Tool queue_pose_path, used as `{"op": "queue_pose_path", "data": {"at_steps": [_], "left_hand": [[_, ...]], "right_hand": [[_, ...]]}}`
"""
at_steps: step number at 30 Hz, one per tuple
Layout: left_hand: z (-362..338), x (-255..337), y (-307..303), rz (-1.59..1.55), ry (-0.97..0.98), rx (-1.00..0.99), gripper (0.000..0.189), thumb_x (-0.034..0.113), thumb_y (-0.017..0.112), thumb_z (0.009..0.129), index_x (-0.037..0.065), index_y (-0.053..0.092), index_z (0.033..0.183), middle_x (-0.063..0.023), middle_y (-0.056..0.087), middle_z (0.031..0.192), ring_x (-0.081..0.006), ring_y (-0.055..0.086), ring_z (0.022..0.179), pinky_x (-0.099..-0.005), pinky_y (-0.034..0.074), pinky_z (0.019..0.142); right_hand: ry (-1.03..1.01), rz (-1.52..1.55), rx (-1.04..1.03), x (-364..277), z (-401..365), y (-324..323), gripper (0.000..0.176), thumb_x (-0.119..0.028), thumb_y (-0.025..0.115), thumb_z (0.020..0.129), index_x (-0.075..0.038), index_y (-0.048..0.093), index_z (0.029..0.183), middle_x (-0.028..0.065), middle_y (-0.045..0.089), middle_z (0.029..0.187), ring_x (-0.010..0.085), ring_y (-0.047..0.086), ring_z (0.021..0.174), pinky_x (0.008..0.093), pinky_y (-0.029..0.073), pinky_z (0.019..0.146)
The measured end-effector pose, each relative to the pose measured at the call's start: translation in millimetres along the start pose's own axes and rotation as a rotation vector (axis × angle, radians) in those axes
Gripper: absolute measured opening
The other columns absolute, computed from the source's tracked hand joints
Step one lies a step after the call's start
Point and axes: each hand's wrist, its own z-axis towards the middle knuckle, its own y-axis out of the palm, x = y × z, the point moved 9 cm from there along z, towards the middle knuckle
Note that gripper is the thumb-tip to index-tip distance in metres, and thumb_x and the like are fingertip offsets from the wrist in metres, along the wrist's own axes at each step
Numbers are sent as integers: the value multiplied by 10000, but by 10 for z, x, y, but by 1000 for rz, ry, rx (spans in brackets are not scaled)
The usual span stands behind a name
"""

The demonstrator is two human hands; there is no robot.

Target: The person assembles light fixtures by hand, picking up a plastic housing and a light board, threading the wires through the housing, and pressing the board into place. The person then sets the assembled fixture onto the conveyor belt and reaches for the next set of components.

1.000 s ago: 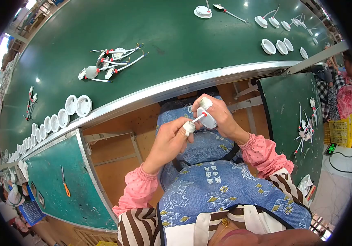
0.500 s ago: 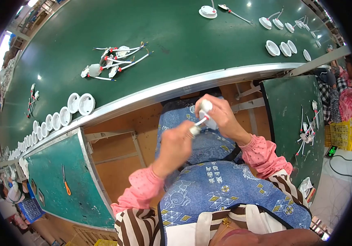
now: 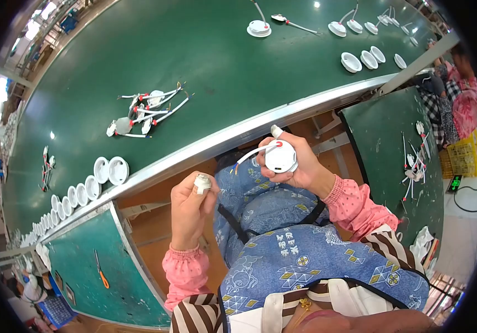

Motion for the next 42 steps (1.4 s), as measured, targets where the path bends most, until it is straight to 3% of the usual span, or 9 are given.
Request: {"op": "queue_pose_path", "data": {"at_steps": [3,5,9,13,17,20,27,34,42], "left_hand": [[90,59,171,437,200,176,104,38,593,956,-8,653,1027,-2,567,756,-70,520,677,-221,424,630],[136,178,434,782,392,150,317,13,691,812,48,694,1128,-62,613,936,-187,578,822,-301,475,739],[422,238,775,703,603,52,350,35,727,806,62,713,1155,-122,654,989,-290,615,897,-371,495,800],[623,189,962,597,582,-49,193,-41,641,901,15,740,1056,-90,677,911,-199,660,807,-305,513,706],[944,725,1061,828,840,48,153,-58,602,882,6,724,948,-105,698,877,-203,653,757,-309,504,685],[1581,919,864,902,854,158,138,-8,590,886,0,726,909,-113,696,860,-198,638,719,-307,485,658],[2998,590,344,945,656,241,160,82,662,886,31,731,1022,-146,704,950,-285,689,831,-395,527,749],[1991,516,448,953,554,180,375,-7,639,893,20,645,1267,-113,710,1048,-205,690,903,-322,550,746],[531,751,-280,1217,619,315,287,-72,596,844,32,713,1085,-139,659,857,-296,645,751,-355,500,672]], "right_hand": [[127,180,-83,98,20,113,505,-482,453,1045,-7,623,1030,207,645,885,333,633,649,261,350,339],[133,137,-68,129,54,96,520,-490,434,1048,-6,624,1027,209,650,895,330,628,659,258,353,342],[142,95,-84,173,43,103,545,-504,396,1052,-7,619,1044,201,653,895,329,621,680,248,358,351],[26,-1,-176,-24,18,104,533,-531,405,1048,-46,607,1138,160,668,1017,282,663,796,298,449,425],[-169,-283,2,-398,-150,79,524,-499,439,1054,-47,567,1285,151,664,1129,272,681,936,325,544,624],[-167,-314,5,-554,-226,-136,474,-423,514,1048,-36,573,1314,121,667,1139,233,670,997,299,545,736],[-255,-410,23,-894,-288,-180,289,-257,575,1033,-17,657,1172,70,681,987,133,661,863,236,511,653],[-410,-691,213,-1603,-132,-129,217,-183,624,999,0,669,1106,67,686,915,107,649,763,211,472,578],[-401,-856,143,-1519,236,324,186,-99,599,977,-3,679,1115,32,658,902,61,575,722,200,433,580]]}}
